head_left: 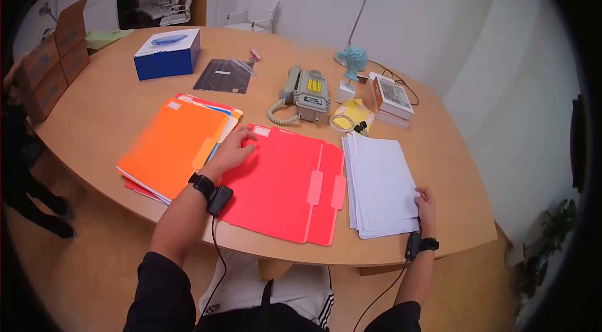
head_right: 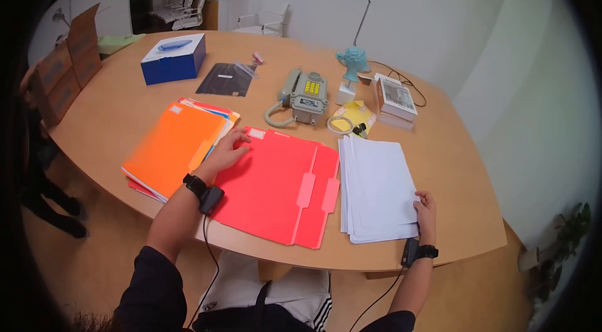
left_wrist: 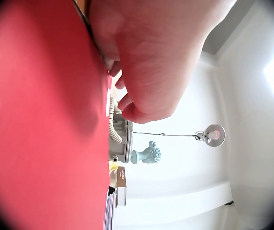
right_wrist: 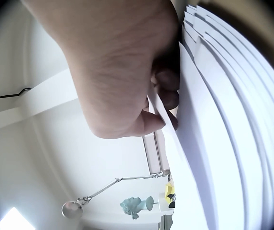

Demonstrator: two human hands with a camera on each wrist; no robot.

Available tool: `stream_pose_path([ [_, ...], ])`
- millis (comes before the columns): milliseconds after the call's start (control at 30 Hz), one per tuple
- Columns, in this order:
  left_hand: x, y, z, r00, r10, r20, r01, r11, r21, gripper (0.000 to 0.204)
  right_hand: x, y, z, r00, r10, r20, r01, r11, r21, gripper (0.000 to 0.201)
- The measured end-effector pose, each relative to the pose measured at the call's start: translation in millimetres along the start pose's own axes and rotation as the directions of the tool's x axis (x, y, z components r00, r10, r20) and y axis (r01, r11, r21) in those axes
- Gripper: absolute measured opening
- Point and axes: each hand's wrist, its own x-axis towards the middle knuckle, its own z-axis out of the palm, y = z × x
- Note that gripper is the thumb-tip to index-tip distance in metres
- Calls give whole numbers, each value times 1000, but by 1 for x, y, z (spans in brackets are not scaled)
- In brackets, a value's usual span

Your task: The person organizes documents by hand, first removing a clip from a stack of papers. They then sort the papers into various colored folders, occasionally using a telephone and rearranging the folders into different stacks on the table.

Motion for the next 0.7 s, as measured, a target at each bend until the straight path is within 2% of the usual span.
stream_pose_path([
  [200,-1,6,0,999,47,-21,-46,998,43,23,0,0,-2,999,8,37,-7,999,-36,23],
  [300,0,18,-10,1000,28,6,-27,1000,-6,26,-5,-9,1,999,28,22,-26,996,-85,22],
  [367,-4,39,-25,979,-75,189,86,995,-49,30,-6,-10,0,999,29,29,-27,996,-86,22],
  [400,-8,48,-33,964,-105,246,98,994,43,37,-7,-9,1,999,32,12,-30,995,-97,21],
  [433,-15,60,-46,966,-115,231,106,993,50,37,-8,-8,3,999,25,29,-22,995,-93,21],
  [500,-26,81,-63,887,-221,406,39,911,410,42,-7,-10,2,1000,-10,24,13,993,-121,21],
  [533,-32,74,-71,890,-193,414,-56,853,519,56,-7,-12,1,999,-27,32,30,992,-120,21],
  [567,-34,69,-78,898,-191,397,-49,852,522,56,-8,-12,1,999,-7,40,12,993,-120,21],
  [633,-38,74,-99,874,-442,200,146,633,760,69,-8,-14,3,998,-5,63,12,994,-110,21],
  [667,-42,71,-106,876,-447,179,162,624,765,69,-9,-14,5,999,-4,39,8,993,-116,21],
  [700,-47,66,-111,834,-540,109,244,539,806,75,-11,-15,6,1000,-1,16,3,992,-124,21],
])
